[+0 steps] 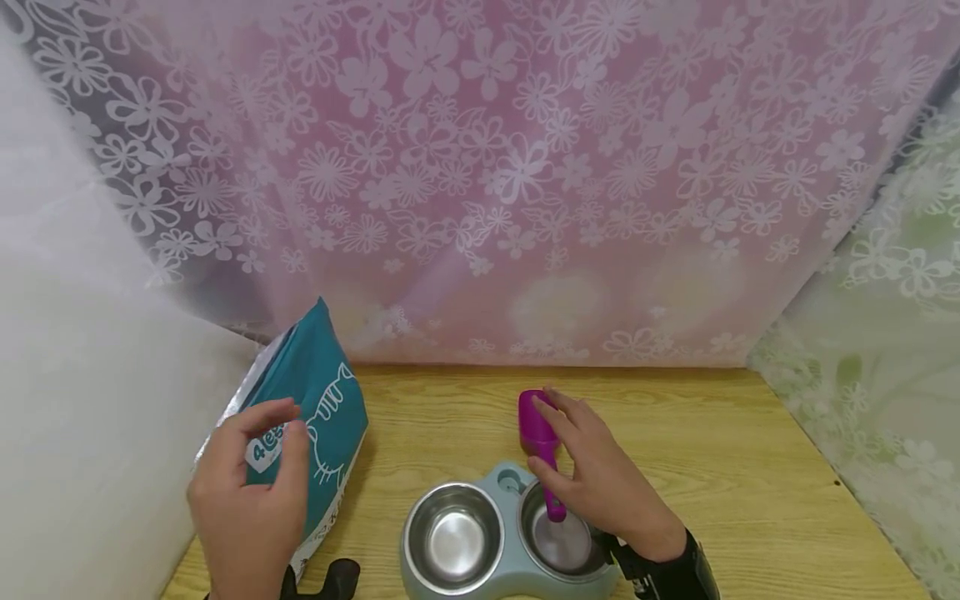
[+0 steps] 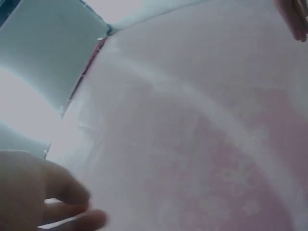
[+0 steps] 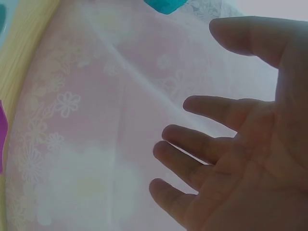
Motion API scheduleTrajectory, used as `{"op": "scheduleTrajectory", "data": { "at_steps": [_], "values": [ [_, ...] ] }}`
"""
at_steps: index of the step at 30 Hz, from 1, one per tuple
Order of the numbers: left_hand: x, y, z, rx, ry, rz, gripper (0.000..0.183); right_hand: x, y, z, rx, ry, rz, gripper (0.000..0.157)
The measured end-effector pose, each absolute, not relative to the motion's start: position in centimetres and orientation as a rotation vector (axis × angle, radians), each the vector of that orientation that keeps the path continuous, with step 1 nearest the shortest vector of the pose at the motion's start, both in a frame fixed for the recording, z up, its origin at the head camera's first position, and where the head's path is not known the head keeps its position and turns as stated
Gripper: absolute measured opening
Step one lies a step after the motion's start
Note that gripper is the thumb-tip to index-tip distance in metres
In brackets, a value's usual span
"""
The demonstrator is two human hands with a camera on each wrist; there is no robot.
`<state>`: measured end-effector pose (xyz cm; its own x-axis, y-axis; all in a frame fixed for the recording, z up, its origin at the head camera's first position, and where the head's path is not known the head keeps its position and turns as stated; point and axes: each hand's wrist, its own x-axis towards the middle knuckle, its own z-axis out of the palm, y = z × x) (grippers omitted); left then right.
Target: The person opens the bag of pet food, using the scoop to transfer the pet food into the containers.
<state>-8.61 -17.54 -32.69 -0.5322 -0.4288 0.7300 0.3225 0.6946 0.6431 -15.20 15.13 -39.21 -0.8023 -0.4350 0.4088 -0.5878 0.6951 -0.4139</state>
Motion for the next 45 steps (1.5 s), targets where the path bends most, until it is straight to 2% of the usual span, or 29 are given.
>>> {"op": "scheduleTrajectory", "data": {
  "at_steps": [3,8,13,16,23,45],
  "values": [
    [-7.9,-18.3,-32.0,0.241,-1.740,-0.893,0.021,-15.1,15.1,-39.1,0.811,-2.623,0.794,0.069],
    [-7.6,-19.9,-31.7,0.534,-1.842,-0.920,0.045,-15.1,14.9,-39.0,0.813,-2.614,0.789,0.069],
    [-7.8,-20.9,-31.9,0.612,-2.132,-1.027,0.054,-15.0,14.7,-39.2,0.825,-2.594,0.810,0.067],
    [-8.1,-21.2,-32.1,0.593,-2.235,-1.012,0.056,-14.9,14.5,-39.1,0.832,-2.582,0.818,0.066],
    [-8.4,-21.0,-32.4,0.502,-2.232,-0.981,0.039,-14.8,14.5,-39.1,0.830,-2.585,0.820,0.066],
    [-8.5,-18.2,-32.9,0.103,-2.394,-0.927,0.032,-14.5,13.8,-39.1,0.898,-2.601,0.818,0.066]
  ]
}}
